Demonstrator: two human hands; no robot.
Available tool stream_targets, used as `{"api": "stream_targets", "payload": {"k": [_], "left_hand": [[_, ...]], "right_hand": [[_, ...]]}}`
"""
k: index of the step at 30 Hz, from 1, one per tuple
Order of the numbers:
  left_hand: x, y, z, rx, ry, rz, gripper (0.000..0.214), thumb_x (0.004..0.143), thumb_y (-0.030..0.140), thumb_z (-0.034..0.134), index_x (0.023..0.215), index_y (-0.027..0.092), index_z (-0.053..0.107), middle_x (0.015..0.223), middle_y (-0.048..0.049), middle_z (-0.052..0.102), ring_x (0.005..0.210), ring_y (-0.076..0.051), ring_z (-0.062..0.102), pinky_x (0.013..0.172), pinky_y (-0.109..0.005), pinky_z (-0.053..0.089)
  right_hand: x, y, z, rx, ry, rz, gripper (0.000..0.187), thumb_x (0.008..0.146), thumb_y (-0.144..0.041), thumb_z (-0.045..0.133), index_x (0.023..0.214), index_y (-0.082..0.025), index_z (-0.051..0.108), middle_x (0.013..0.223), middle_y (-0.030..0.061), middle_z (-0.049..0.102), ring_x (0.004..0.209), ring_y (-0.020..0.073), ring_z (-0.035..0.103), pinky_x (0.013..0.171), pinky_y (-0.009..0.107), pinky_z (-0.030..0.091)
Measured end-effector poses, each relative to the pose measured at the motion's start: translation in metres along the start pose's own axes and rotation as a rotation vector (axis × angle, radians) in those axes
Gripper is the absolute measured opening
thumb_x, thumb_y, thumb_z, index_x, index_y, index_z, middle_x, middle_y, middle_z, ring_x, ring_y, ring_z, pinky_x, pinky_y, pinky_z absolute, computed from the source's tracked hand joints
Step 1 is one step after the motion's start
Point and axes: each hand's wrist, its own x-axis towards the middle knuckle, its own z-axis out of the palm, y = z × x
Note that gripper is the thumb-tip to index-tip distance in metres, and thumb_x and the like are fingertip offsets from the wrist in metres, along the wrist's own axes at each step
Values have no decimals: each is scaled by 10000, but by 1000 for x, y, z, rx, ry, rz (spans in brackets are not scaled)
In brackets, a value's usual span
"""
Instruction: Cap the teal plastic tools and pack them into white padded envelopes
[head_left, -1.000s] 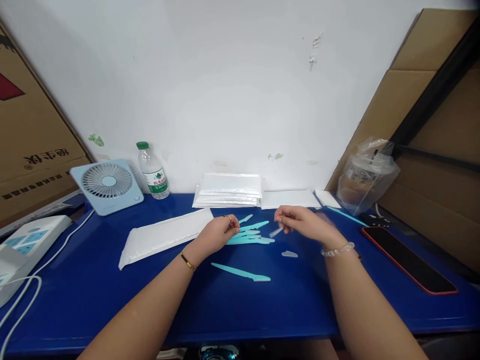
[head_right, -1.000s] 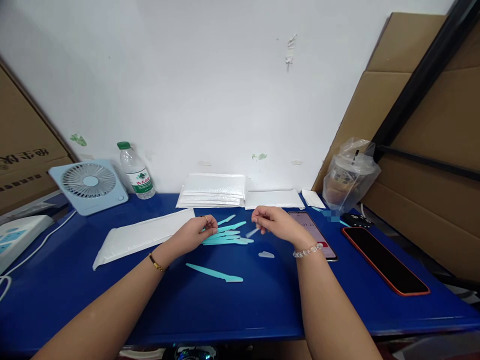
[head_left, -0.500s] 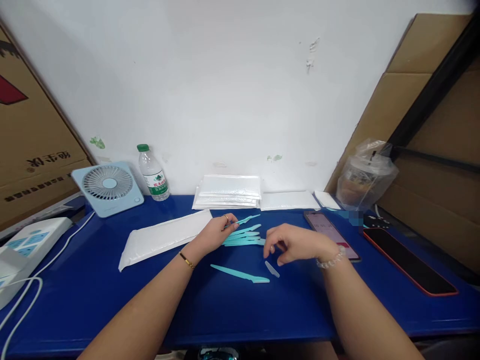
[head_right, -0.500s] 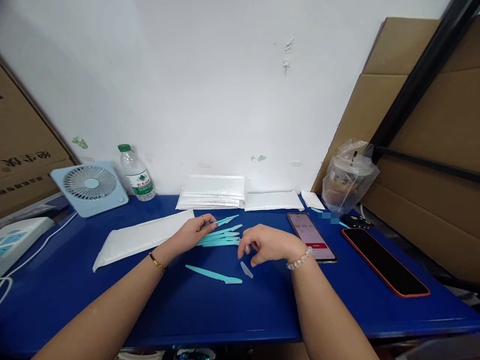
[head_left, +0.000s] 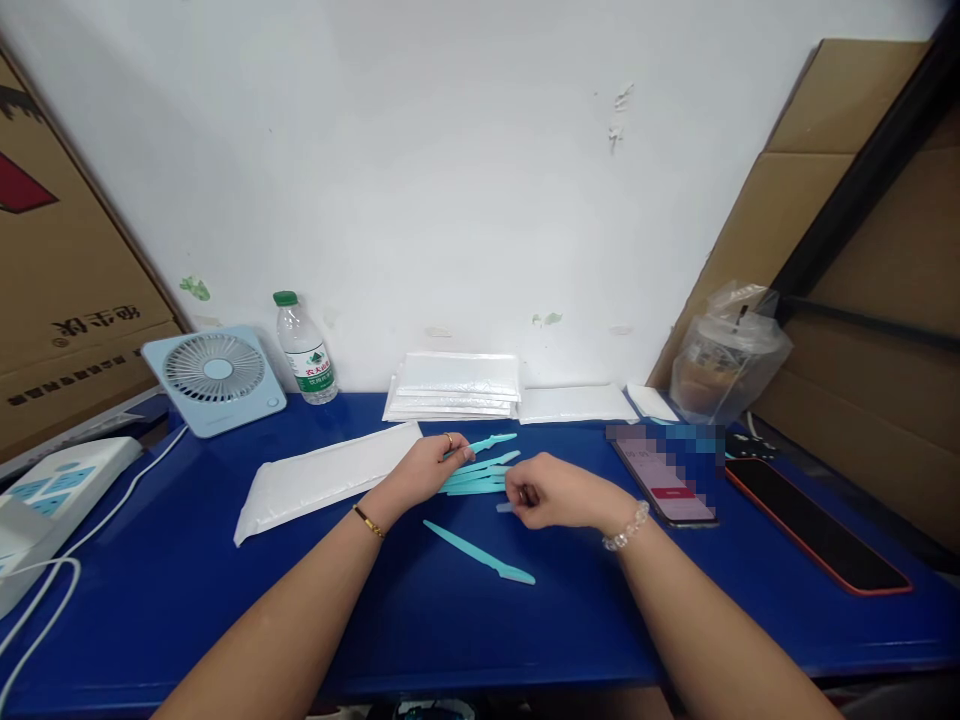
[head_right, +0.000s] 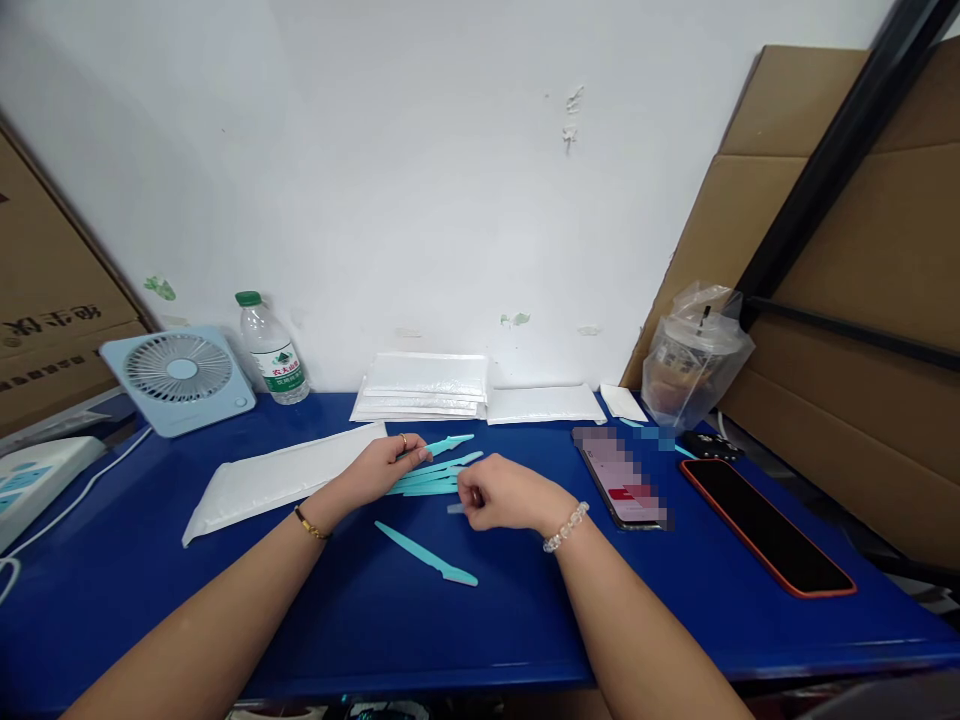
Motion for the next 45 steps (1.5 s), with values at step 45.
{"api": "stream_targets", "payload": {"k": [45], "left_hand": [[-24, 33, 1, 154, -459, 314, 317, 651, 442, 728, 900, 253, 675, 872, -11, 605, 749, -163, 531, 625, -249, 385]], "right_hand": [[-20, 36, -27, -80, -103, 399, 80, 559, -135, 698, 610, -176, 652, 606, 7, 641, 553, 155, 566, 474, 235, 382]]}}
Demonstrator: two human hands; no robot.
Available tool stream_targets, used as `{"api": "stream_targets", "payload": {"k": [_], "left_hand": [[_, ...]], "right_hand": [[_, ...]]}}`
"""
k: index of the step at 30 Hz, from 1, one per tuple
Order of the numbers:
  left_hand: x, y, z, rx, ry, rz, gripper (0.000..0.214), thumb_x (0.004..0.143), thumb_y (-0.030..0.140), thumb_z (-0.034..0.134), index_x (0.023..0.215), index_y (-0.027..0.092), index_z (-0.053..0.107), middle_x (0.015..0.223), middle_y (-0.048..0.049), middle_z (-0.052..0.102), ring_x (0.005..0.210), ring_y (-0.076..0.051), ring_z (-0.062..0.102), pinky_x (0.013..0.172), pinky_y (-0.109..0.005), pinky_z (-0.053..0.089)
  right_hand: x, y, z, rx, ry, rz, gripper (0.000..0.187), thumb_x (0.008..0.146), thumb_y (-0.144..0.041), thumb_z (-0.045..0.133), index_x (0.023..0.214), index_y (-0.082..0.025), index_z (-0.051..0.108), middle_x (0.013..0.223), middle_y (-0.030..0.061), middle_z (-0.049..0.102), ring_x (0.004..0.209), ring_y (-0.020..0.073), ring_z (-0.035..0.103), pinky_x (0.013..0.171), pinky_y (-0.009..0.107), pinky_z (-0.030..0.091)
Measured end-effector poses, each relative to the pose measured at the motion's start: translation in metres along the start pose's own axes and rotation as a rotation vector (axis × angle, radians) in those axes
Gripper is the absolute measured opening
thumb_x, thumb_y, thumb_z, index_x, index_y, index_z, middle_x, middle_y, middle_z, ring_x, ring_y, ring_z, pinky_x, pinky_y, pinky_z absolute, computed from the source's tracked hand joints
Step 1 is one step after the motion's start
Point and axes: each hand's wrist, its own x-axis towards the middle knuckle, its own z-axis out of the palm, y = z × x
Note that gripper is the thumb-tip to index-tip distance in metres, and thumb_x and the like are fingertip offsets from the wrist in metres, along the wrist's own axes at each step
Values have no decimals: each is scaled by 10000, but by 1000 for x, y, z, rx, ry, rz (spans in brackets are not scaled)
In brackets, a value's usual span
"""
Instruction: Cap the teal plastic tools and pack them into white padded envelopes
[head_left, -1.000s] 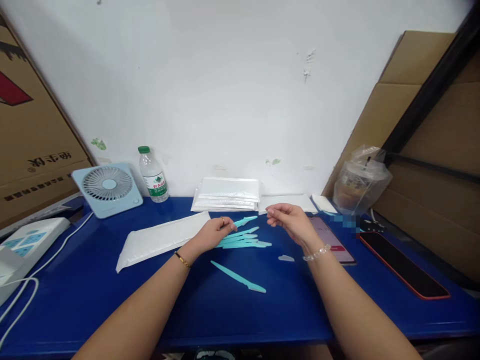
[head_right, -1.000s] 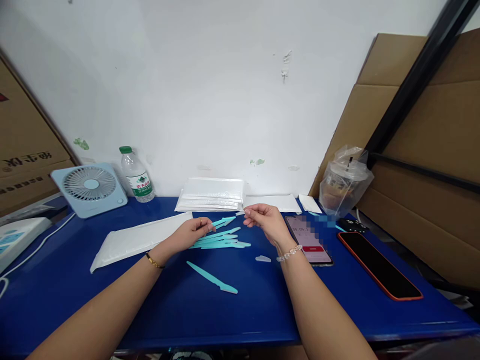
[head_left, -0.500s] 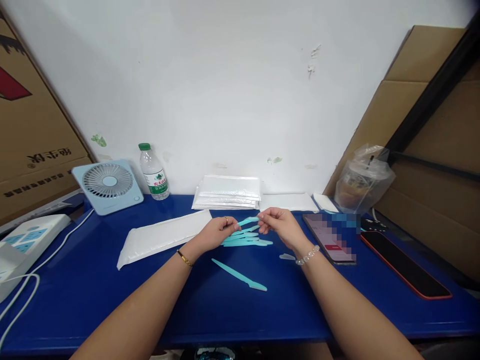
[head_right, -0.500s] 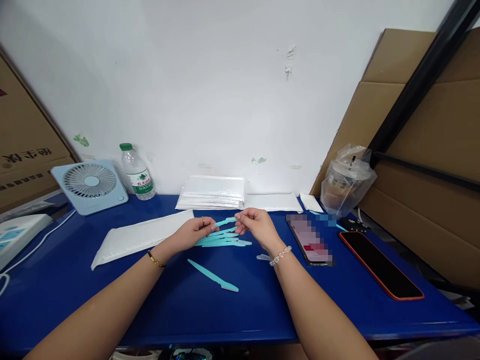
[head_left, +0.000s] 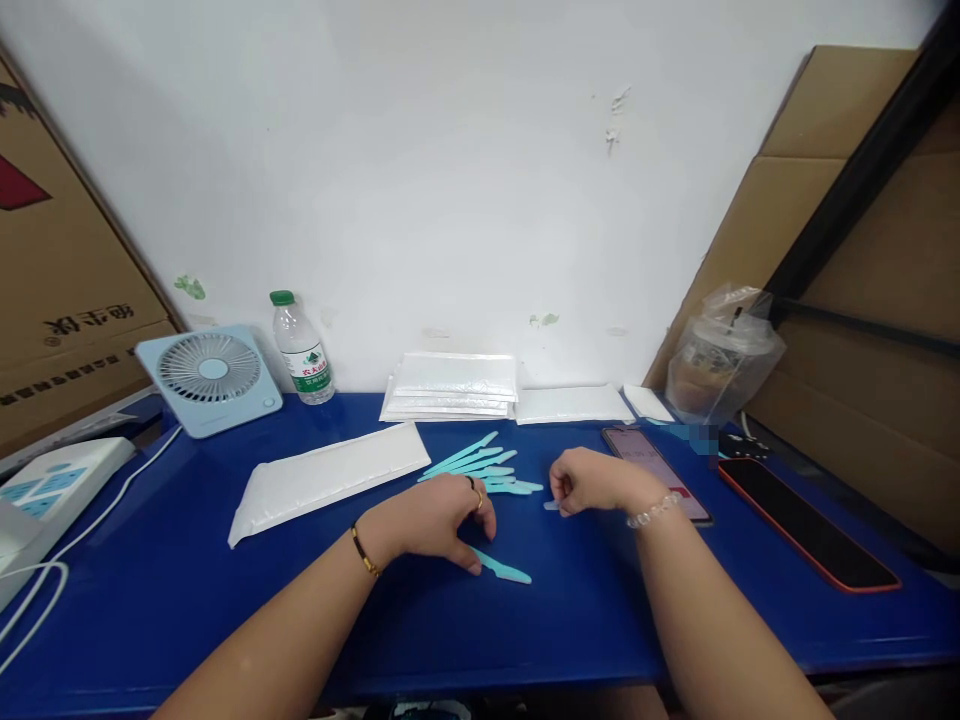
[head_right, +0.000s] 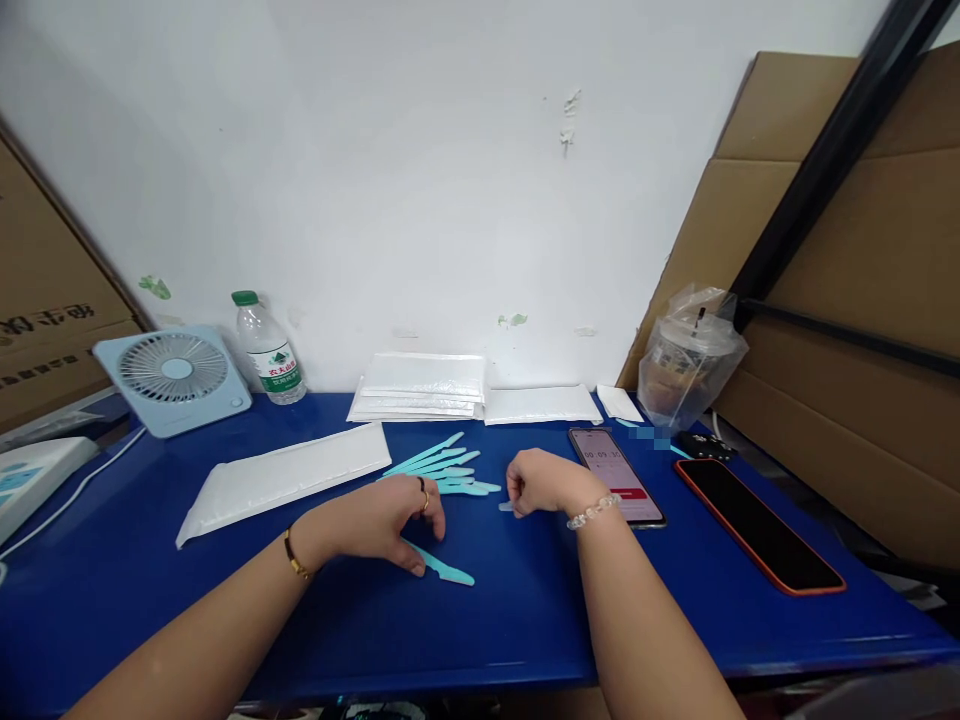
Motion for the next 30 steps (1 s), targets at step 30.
{"api": "stream_targets", "payload": {"k": [30], "left_hand": [[3, -13, -6, -225, 401, -297, 212, 810, 399, 518, 835, 192, 557, 729, 0, 586, 642, -129, 514, 564, -231, 396]], "right_hand": [[-1, -30, 1, 574, 309, -301, 238, 795, -336, 596, 930, -162, 688, 710, 46, 682, 681, 162, 649, 634, 279, 505]]}}
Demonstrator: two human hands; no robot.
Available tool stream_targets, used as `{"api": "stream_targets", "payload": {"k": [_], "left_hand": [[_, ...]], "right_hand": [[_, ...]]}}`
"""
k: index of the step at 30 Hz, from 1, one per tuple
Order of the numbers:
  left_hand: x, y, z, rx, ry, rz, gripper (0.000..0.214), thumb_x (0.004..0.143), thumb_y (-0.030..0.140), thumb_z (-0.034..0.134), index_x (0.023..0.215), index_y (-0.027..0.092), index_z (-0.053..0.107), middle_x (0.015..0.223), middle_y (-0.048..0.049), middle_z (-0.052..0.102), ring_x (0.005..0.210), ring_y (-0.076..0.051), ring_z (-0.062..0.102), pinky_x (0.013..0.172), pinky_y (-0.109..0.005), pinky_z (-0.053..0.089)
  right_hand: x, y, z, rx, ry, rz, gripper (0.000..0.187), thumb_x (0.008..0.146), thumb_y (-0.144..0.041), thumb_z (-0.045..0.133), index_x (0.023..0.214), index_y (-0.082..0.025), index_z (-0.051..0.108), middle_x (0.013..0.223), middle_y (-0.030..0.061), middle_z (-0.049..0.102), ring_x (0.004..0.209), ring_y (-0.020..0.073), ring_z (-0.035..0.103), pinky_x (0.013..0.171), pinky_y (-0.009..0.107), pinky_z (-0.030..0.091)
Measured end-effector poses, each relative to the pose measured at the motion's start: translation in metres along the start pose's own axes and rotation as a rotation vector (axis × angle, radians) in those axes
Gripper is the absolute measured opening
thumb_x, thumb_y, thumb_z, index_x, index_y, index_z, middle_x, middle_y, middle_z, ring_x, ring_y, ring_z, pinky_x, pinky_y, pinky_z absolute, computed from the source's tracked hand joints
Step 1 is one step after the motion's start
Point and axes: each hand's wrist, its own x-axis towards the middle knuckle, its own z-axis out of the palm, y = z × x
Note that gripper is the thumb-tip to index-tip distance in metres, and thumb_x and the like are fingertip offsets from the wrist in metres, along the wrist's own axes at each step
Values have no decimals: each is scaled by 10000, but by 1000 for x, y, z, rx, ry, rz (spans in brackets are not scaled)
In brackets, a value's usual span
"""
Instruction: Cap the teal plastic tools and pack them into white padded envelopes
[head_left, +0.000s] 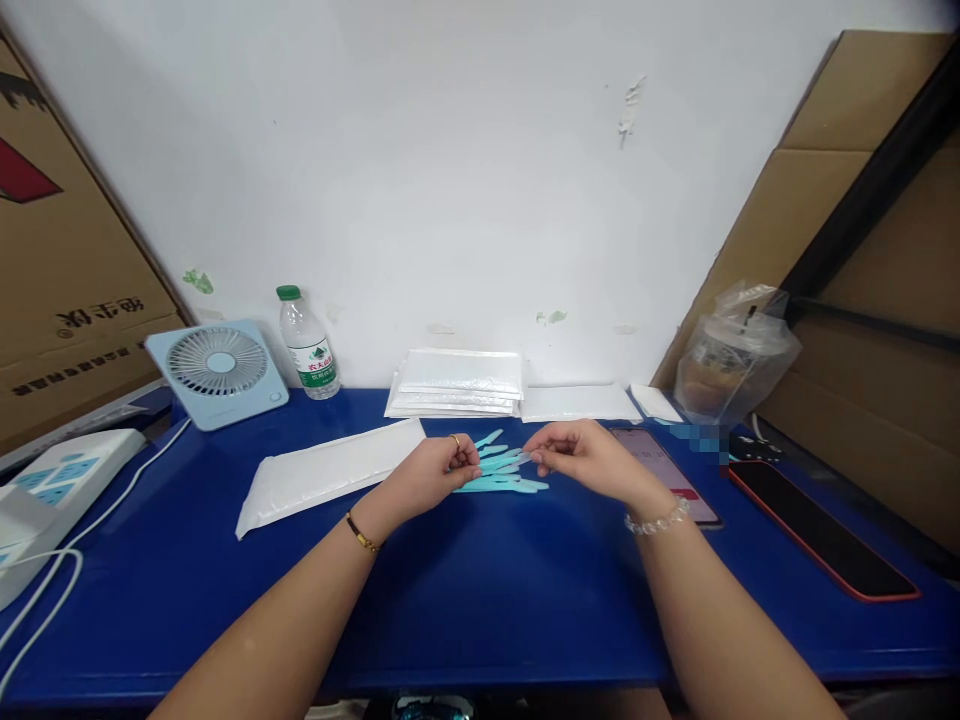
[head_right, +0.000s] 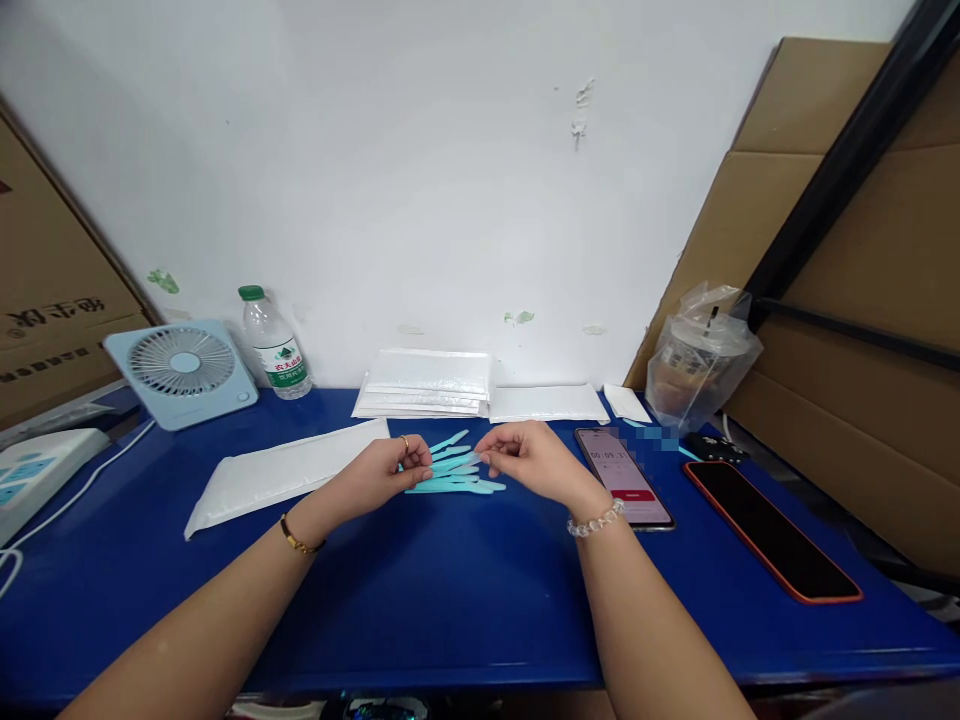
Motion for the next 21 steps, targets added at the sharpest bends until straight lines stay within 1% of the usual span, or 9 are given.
{"api": "stream_targets", "payload": {"k": [4, 6, 9, 11, 13, 15, 16, 18, 21], "left_hand": [[1, 2, 8, 56, -32, 32, 221, 832, 393, 488, 866, 195, 581, 747, -6, 600, 666, -142, 532, 598, -248, 411], [2, -1, 11, 187, 11, 61, 277, 806, 425, 534, 963, 207, 598, 908, -41, 628, 844, -195, 557, 718, -294, 429], [5, -10, 12, 448, 109, 49, 682, 657, 549, 667, 1225, 207, 503, 1249, -118, 518, 1182, -314, 400, 941, -410, 337], [6, -15, 12, 548, 89, 3, 839, 609, 617, 670, 1291, 183, 444, 1292, -153, 480, 1219, -347, 353, 971, -450, 293], [7, -17, 12, 576, 17, 0, 733, 669, 604, 623, 1253, 186, 479, 1227, -148, 527, 1168, -334, 410, 946, -443, 308], [8, -14, 14, 583, -33, 31, 544, 731, 510, 594, 1174, 200, 533, 1143, -122, 571, 1092, -305, 472, 898, -408, 347], [8, -12, 16, 589, -50, 51, 462, 744, 451, 588, 1132, 202, 553, 1105, -111, 584, 1057, -291, 494, 870, -387, 368], [8, -6, 20, 613, -67, 81, 339, 745, 340, 573, 1050, 192, 574, 1036, -101, 597, 987, -271, 524, 809, -352, 402], [8, 0, 26, 666, -78, 93, 222, 750, 234, 521, 955, 167, 572, 940, -100, 602, 872, -246, 556, 736, -331, 429]], "right_hand": [[4, 4, 10, 35, -79, -2, 250, 790, -347, 600, 934, -156, 673, 727, 44, 687, 691, 162, 656, 631, 270, 508], [5, 7, 11, -51, -118, 10, 207, 788, -321, 597, 890, -158, 673, 687, 30, 678, 647, 152, 641, 601, 255, 495], [7, 14, 9, -256, -163, 13, 139, 778, -274, 590, 788, -165, 676, 648, 17, 657, 606, 142, 612, 571, 242, 462], [8, 18, 9, -374, -157, -11, 135, 755, -284, 612, 790, -171, 677, 713, 26, 657, 652, 155, 607, 596, 256, 460], [8, 21, 11, -477, -104, -69, 297, 691, -315, 677, 957, -184, 663, 935, 61, 647, 831, 199, 598, 703, 297, 470], [9, 23, 15, -570, -49, -131, 601, 620, -315, 725, 1186, -200, 560, 1203, 101, 533, 1066, 258, 506, 850, 354, 438], [10, 24, 17, -610, -42, -147, 695, 607, -300, 726, 1257, -202, 501, 1271, 111, 473, 1135, 276, 450, 897, 373, 413], [12, 24, 22, -673, -79, -153, 660, 634, -253, 680, 1262, -193, 484, 1246, 112, 472, 1130, 274, 436, 899, 373, 406], [15, 22, 31, -760, -137, -169, 388, 677, -158, 583, 1063, -177, 564, 1031, 84, 542, 962, 229, 494, 798, 323, 432]]}}
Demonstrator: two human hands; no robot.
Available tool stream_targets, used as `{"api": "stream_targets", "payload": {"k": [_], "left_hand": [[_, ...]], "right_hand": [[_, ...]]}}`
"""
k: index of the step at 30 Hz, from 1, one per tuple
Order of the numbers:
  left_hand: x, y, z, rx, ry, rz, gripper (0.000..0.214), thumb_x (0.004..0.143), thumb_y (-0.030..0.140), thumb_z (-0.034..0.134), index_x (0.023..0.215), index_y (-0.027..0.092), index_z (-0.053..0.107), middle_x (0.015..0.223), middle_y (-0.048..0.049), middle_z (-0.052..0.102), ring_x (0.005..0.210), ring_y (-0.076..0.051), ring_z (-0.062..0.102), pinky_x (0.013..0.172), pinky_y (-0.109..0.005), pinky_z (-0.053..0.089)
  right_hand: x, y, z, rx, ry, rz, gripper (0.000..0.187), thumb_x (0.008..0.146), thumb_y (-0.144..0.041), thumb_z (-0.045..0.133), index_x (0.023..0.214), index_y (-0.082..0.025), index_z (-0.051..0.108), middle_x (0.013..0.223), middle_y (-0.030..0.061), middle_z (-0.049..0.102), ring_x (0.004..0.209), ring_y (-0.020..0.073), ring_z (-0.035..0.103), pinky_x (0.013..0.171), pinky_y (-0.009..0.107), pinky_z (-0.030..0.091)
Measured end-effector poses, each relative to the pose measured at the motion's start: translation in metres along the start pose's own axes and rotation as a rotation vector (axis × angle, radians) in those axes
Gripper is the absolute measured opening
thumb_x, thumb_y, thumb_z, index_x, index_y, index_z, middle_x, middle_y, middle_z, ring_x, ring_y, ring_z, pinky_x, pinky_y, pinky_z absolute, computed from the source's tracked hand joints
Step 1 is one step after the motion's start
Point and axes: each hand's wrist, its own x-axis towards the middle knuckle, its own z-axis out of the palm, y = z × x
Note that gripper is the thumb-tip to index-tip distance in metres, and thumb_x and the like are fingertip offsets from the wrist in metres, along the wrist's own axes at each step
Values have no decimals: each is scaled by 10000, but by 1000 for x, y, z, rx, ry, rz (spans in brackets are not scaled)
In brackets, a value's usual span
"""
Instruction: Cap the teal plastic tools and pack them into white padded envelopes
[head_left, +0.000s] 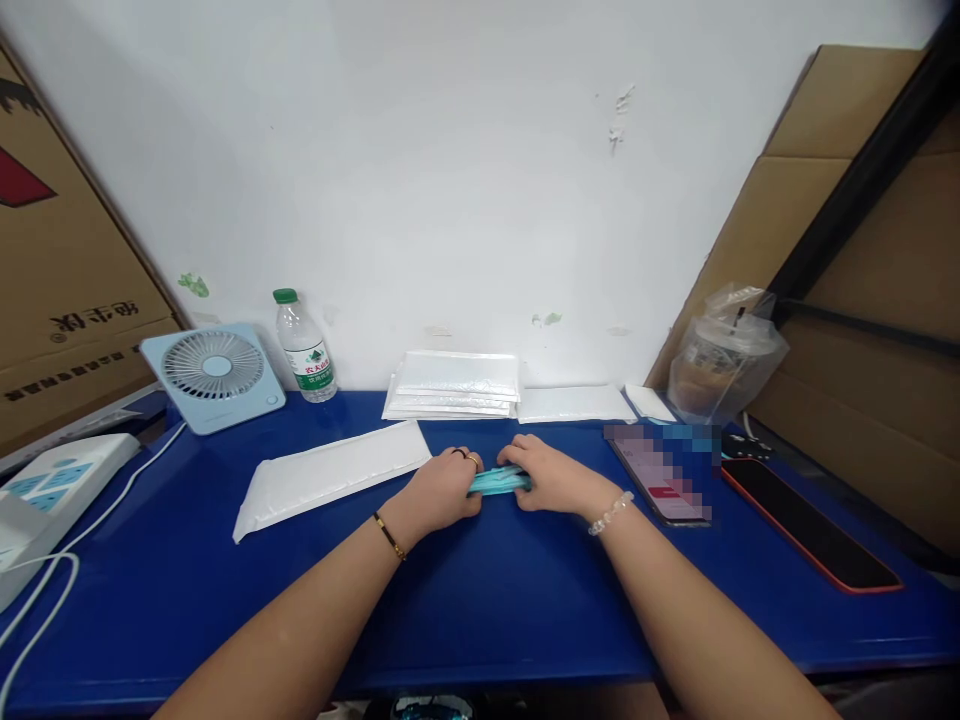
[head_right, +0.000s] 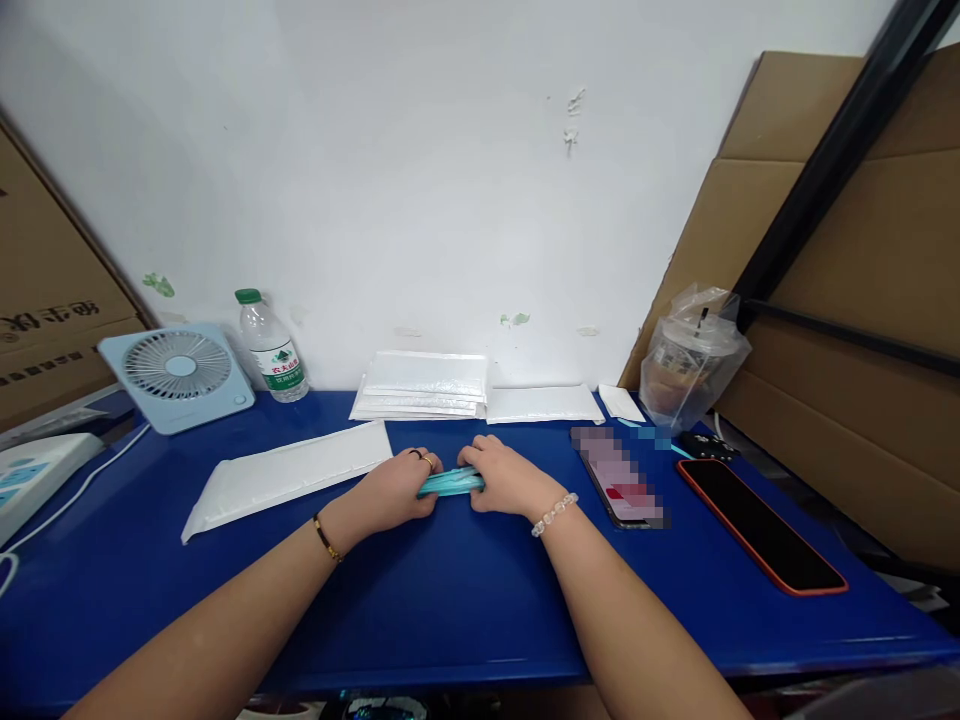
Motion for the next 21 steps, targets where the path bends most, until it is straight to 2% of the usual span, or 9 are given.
{"api": "stream_targets", "payload": {"k": [3, 5, 8, 12, 14, 15, 17, 19, 21], "left_hand": [[-1, 4, 4, 61, -31, 9, 183, 748, 201, 510, 916, 146, 559, 894, -102, 604, 804, -235, 569, 718, -334, 441], [-2, 5, 8, 100, -34, 33, 179, 746, 205, 529, 911, 139, 552, 914, -104, 602, 814, -235, 572, 728, -335, 447], [-2, 5, 11, 153, 22, 54, 201, 752, 208, 544, 942, 143, 535, 969, -107, 596, 880, -245, 570, 742, -332, 451], [0, 6, 5, 146, 36, -5, 243, 777, 239, 538, 1007, 170, 501, 865, -76, 626, 806, -248, 599, 661, -317, 437], [1, 6, 0, 76, 38, -72, 215, 803, 304, 524, 988, 198, 495, 771, -44, 626, 713, -237, 609, 593, -293, 403], [1, 6, -2, 23, 56, -99, 198, 813, 337, 514, 965, 210, 494, 744, -33, 622, 687, -230, 608, 567, -279, 380], [1, 7, -4, -101, 123, -122, 167, 829, 370, 492, 909, 223, 492, 716, -16, 610, 669, -214, 602, 542, -259, 338], [1, 8, -4, -228, 185, -110, 118, 830, 340, 486, 854, 224, 491, 687, 0, 593, 649, -195, 586, 539, -252, 314], [0, 9, -3, -364, 206, -84, 82, 810, 299, 506, 811, 218, 496, 658, 13, 574, 614, -175, 560, 543, -248, 310]], "right_hand": [[6, -9, 6, -104, -13, -15, 272, 672, -96, 539, 936, -162, 544, 962, 87, 548, 915, 221, 498, 768, 306, 426], [9, -15, 10, -163, -36, -19, 248, 676, -103, 549, 918, -153, 532, 976, 103, 553, 930, 232, 505, 778, 311, 422], [10, -20, 13, -207, -58, 8, 230, 709, -140, 556, 937, -144, 530, 983, 116, 573, 892, 237, 545, 744, 315, 421], [4, -18, 3, -58, -15, 70, 207, 766, -152, 528, 973, -169, 527, 853, 59, 620, 724, 191, 584, 632, 281, 406], [-2, -16, -7, 124, 79, 46, 247, 761, -215, 595, 999, -193, 531, 855, 34, 623, 734, 178, 585, 621, 265, 414], [-4, -17, -13, 221, 166, 30, 311, 753, -266, 632, 1040, -205, 527, 909, 36, 624, 784, 183, 586, 648, 270, 431], [-8, -21, -21, 385, 398, -9, 425, 787, -369, 620, 1166, -229, 488, 1094, 64, 591, 970, 209, 562, 799, 321, 449], [-8, -28, -24, 497, 557, -77, 445, 869, -413, 511, 1274, -250, 427, 1277, 82, 500, 1183, 231, 453, 987, 391, 365], [-4, -35, -20, 623, 585, -159, 452, 914, -430, 421, 1336, -275, 373, 1387, 74, 405, 1294, 235, 345, 1073, 427, 275]]}}
